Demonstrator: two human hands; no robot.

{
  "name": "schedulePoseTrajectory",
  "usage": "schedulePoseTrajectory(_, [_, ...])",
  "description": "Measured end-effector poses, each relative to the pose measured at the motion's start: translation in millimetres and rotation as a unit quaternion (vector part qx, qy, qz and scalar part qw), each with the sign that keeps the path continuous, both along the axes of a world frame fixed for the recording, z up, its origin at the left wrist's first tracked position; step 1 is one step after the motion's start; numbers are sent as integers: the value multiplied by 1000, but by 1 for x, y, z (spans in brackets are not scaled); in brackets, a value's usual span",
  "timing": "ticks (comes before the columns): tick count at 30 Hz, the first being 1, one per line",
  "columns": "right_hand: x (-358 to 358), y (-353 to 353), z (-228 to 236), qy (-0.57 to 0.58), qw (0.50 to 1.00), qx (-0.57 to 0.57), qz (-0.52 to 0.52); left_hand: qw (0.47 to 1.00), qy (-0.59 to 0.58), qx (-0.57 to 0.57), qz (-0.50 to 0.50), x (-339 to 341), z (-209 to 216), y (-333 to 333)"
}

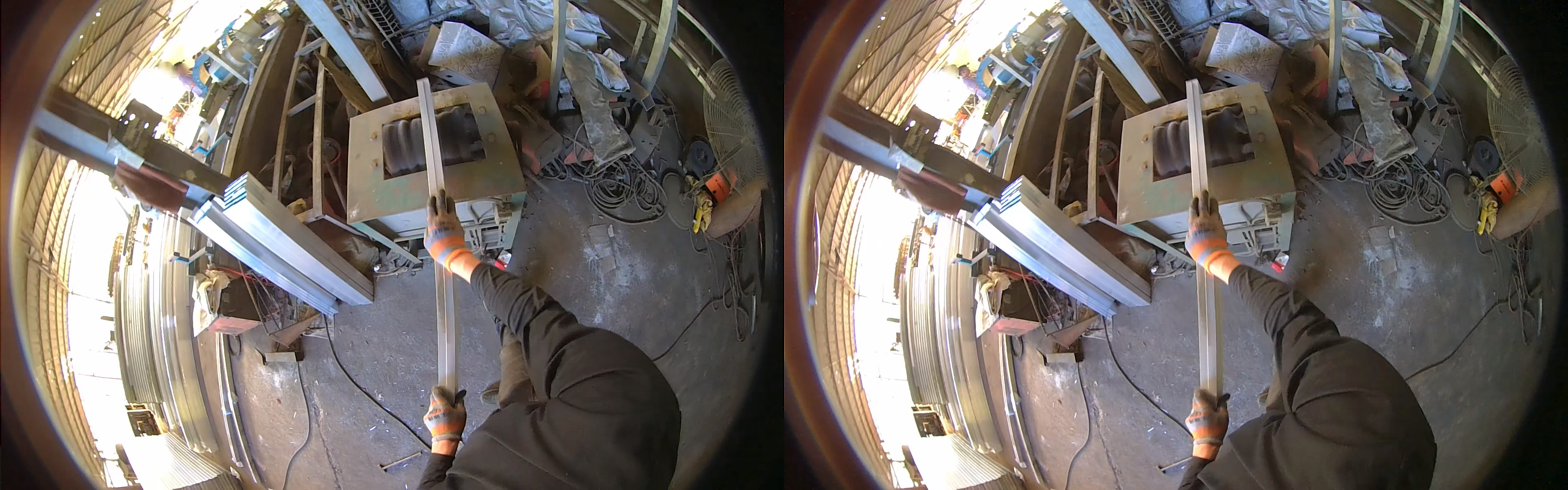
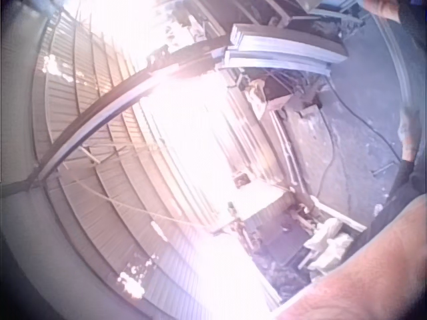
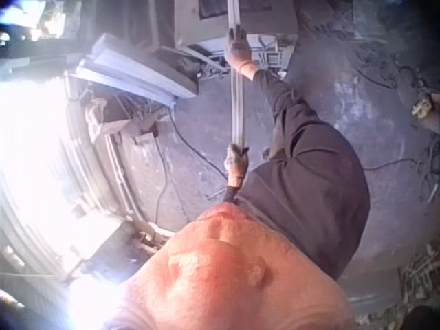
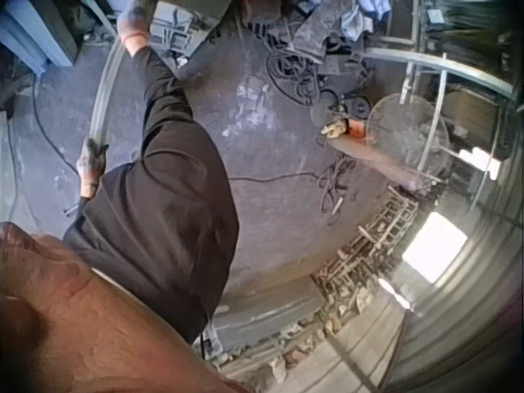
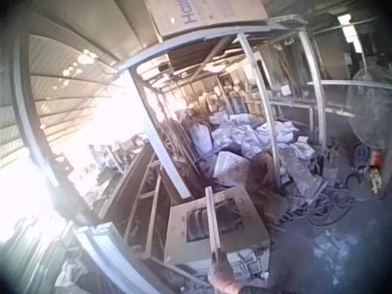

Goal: The person repeatedly feeds long metal profiles through a bench-mounted grinding or polishing machine, flipping them to treat different edges. After each pass, the person stacks the finished profiles against a nearby rack.

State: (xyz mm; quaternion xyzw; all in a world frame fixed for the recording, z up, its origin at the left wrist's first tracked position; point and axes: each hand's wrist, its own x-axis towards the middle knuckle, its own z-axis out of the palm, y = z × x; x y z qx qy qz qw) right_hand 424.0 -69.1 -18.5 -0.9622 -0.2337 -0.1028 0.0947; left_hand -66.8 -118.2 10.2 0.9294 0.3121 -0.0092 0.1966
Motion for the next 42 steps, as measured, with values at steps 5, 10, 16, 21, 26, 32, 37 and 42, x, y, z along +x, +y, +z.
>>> schedulePoseTrajectory(5, [-149, -24, 7, 83, 994, 76, -8, 996, 54, -64, 25, -153, -16, -17])
schedulePoseTrajectory(10, [-231, -42, 4, 92, 973, 211, 13, 980, 82, -178, 24, -251, -42, -6])
schedulePoseTrajectory(16, [-157, -52, -17, 215, 839, 496, 63, 856, -71, -500, 113, -190, -39, 62])
schedulePoseTrajectory(21, [25, -32, -36, 186, 831, 519, 69, 898, 69, -429, 71, 15, -56, 92])
schedulePoseTrajectory(26, [211, 35, -19, 32, 989, 144, -3, 927, -9, -364, 94, 243, -37, 101])
schedulePoseTrajectory(32, [347, 84, -5, 3, 1000, 5, -30, 905, -27, -400, 141, 413, -34, 110])
schedulePoseTrajectory(37, [308, 67, -11, -35, 998, -2, -44, 892, -49, -429, 132, 374, -55, 108])
schedulePoseTrajectory(42, [179, 33, 6, 27, 998, -42, -36, 909, -1, -394, 140, 249, -51, 75])
